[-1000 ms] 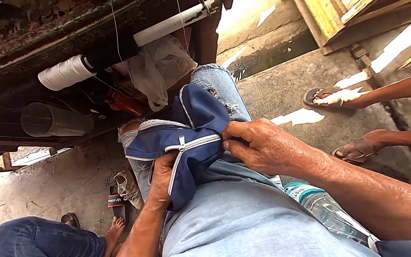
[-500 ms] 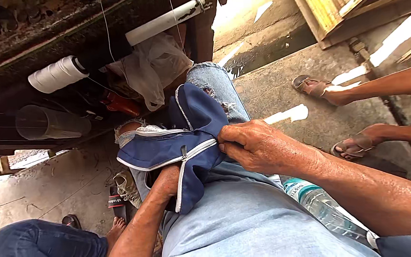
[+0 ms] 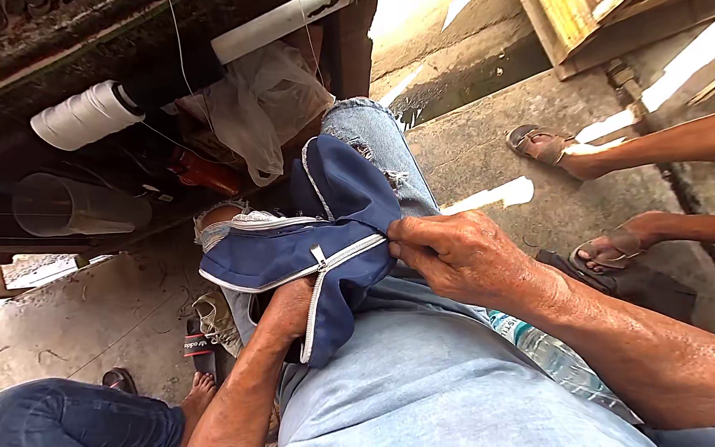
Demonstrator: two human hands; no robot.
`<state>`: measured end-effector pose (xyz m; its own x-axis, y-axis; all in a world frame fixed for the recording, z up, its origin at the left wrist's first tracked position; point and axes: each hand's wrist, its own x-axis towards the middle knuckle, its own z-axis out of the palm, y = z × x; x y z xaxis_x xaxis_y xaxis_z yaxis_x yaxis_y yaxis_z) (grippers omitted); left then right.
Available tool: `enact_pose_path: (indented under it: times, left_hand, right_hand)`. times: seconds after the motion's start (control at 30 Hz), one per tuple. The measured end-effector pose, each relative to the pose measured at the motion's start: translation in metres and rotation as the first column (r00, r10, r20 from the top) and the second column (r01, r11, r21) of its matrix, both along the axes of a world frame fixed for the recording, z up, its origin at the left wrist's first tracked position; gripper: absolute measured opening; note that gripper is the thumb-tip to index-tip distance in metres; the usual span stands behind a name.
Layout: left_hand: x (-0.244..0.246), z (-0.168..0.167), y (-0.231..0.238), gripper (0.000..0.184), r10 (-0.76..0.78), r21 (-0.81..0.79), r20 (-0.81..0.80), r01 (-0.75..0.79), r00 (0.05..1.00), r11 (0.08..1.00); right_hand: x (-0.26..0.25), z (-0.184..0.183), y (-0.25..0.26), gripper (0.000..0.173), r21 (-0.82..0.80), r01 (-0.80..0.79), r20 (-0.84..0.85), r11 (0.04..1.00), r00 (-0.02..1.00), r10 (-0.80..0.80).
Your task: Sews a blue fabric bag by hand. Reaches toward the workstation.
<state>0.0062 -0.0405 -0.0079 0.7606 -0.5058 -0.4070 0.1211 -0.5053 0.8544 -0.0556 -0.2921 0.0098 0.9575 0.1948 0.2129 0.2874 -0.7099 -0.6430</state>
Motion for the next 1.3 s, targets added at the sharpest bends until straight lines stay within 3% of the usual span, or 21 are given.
enact_pose_path:
  times: [0.1,0.3,0.47,0.67,0.87,0.97,1.0,1.07,1.13,1.17,1.23,1.3]
  left_hand:
    - [-0.003,0.022,-0.012,0.012,0.112,-0.111,-0.093,-0.122,0.989,0.986]
    - [0.001,0.028,-0.005,0.012,-0.057,0.029,-0.097,0.06,0.994,0.998]
    - [-0.002,0.035,-0.011,0.014,0.042,-0.071,-0.071,-0.047,0.997,0.996]
    - [-0.004,0.03,-0.01,0.013,0.114,-0.14,-0.041,-0.119,0.993,0.983]
    - [-0.009,0.023,-0.006,0.013,0.283,-0.239,-0.038,-0.284,0.958,0.929]
    - [-0.01,0.025,-0.004,0.017,0.299,-0.277,-0.086,-0.311,0.95,0.909]
    - [-0.011,0.026,-0.002,0.019,0.3,-0.292,-0.1,-0.316,0.949,0.903]
    - [-0.013,0.021,0.006,0.023,0.278,-0.342,-0.118,-0.302,0.953,0.89]
    - [-0.013,0.014,0.018,0.022,0.215,-0.387,-0.093,-0.234,0.972,0.892]
    - [-0.013,0.011,0.024,0.02,0.164,-0.409,-0.063,-0.176,0.984,0.895]
    - [-0.01,0.005,0.037,0.016,0.062,-0.434,0.018,-0.047,0.998,0.9]
    - [-0.007,0.004,0.045,0.017,0.009,-0.429,0.082,0.027,0.997,0.903]
  right_hand:
    - [-0.006,0.0,-0.003,0.02,0.013,0.053,0.047,0.999,0.997,-0.054]
    - [-0.006,0.005,-0.004,0.019,0.014,-0.016,-0.045,1.0,0.999,0.017]
    - [-0.008,0.0,-0.004,0.019,-0.032,-0.002,0.078,0.999,0.997,0.005]
    - [-0.012,0.002,-0.015,0.02,0.093,0.082,0.092,0.992,0.992,-0.091]
    - [-0.016,0.02,-0.039,0.015,0.239,0.326,0.135,0.915,0.922,-0.364]
    - [-0.023,0.013,-0.038,0.015,0.384,0.355,0.011,0.853,0.921,-0.389]
    - [-0.025,0.01,-0.035,0.02,0.49,0.347,-0.102,0.8,0.934,-0.343]
    - [-0.03,0.004,-0.031,0.029,0.714,0.302,-0.317,0.632,0.944,-0.094]
    - [-0.034,-0.001,-0.028,0.024,0.847,0.242,-0.38,0.473,0.898,0.223]
    - [-0.035,-0.004,-0.027,0.021,0.877,0.187,-0.363,0.443,0.862,0.354]
    - [-0.033,-0.005,-0.029,0.021,0.864,0.005,-0.315,0.503,0.785,0.534]
    - [-0.032,-0.002,-0.037,0.025,0.715,-0.142,-0.384,0.684,0.738,0.555]
